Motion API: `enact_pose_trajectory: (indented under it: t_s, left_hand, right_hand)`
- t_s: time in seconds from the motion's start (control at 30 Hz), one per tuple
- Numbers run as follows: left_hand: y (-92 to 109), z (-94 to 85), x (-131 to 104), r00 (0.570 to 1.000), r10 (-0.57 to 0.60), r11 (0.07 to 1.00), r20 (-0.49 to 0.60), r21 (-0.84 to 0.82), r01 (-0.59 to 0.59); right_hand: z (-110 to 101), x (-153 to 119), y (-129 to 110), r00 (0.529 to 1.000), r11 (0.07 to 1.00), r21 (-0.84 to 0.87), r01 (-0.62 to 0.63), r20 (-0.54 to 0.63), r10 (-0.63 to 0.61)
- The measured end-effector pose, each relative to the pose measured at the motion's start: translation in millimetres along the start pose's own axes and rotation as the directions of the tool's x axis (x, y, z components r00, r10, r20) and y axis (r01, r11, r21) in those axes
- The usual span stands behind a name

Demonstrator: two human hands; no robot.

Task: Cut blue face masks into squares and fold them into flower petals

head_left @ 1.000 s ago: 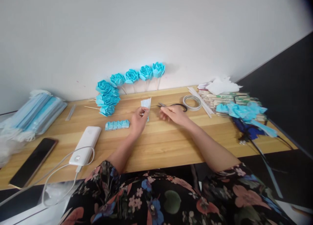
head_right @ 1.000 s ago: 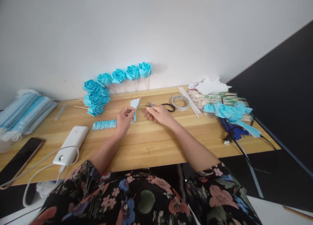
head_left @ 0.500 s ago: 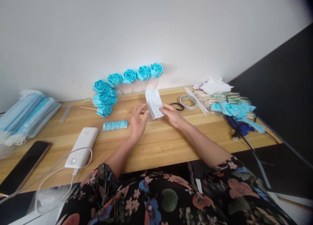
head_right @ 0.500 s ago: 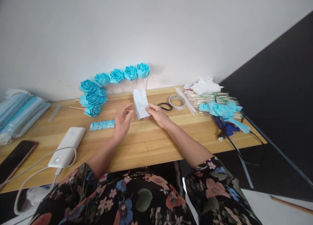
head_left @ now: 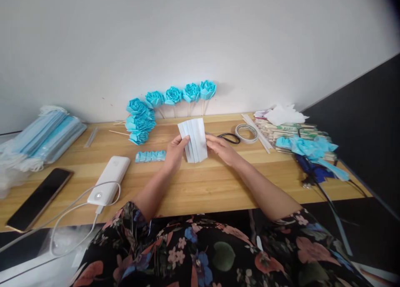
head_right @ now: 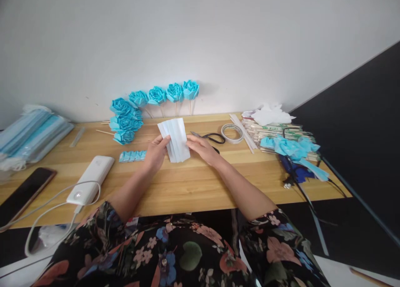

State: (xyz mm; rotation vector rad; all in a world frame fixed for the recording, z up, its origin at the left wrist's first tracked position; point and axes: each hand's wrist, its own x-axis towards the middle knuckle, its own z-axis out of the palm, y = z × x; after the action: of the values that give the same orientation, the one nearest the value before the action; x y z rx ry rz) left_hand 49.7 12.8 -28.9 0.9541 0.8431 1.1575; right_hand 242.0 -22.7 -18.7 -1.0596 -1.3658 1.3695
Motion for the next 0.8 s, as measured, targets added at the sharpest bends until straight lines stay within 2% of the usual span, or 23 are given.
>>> enact_pose_trajectory:
  t_s: [0.1,0.2,0.27,0.4,0.47,0.67,0.8]
  left_hand:
    - [-3.3,0.4,-2.2,0.997,0.065,0.986,0.033,0.152,-0.069]
    - [-5.0,2.8,-4.9,0.992,0.107,0.959,0.069,0.255,-0.121]
    - [-4.4,4.0,-6.1,0.991,0.116,0.950,0.074,0.282,-0.132]
    - [-0.3,4.1,-7.5,0.992,0.122,0.956,0.024,0.265,-0.124]
    - [1.8,3.4,-7.6,0.991,0.133,0.963,-0.006,0.236,-0.128]
    - [3.9,0.4,-5.0,0.980,0.165,0.972,-0.109,0.184,-0.143]
    - [0.6,-1.4,-3.8,0.973,0.194,0.957,-0.125,0.244,-0.159]
  right_hand:
    - [0.1,0.9,-1.4,0.997,0.999,-0.041,0.035,-0.062,-0.038]
    - [2.6,5.2,-5.0,0.972,0.992,-0.099,0.080,-0.214,-0.100]
    - [5.3,8.7,-10.8,0.952,0.980,-0.176,0.096,-0.272,-0.143]
    - [11.2,14.2,-25.8,0.928,0.941,-0.322,0.107,-0.307,-0.210]
    - [13.9,16.6,-30.2,0.894,0.905,-0.405,0.126,-0.350,-0.281]
    - [20.3,24.3,-19.1,0.722,0.825,-0.552,0.125,-0.519,-0.457]
    - [19.5,25.9,-6.3,0.669,0.779,-0.613,0.133,-0.524,-0.527]
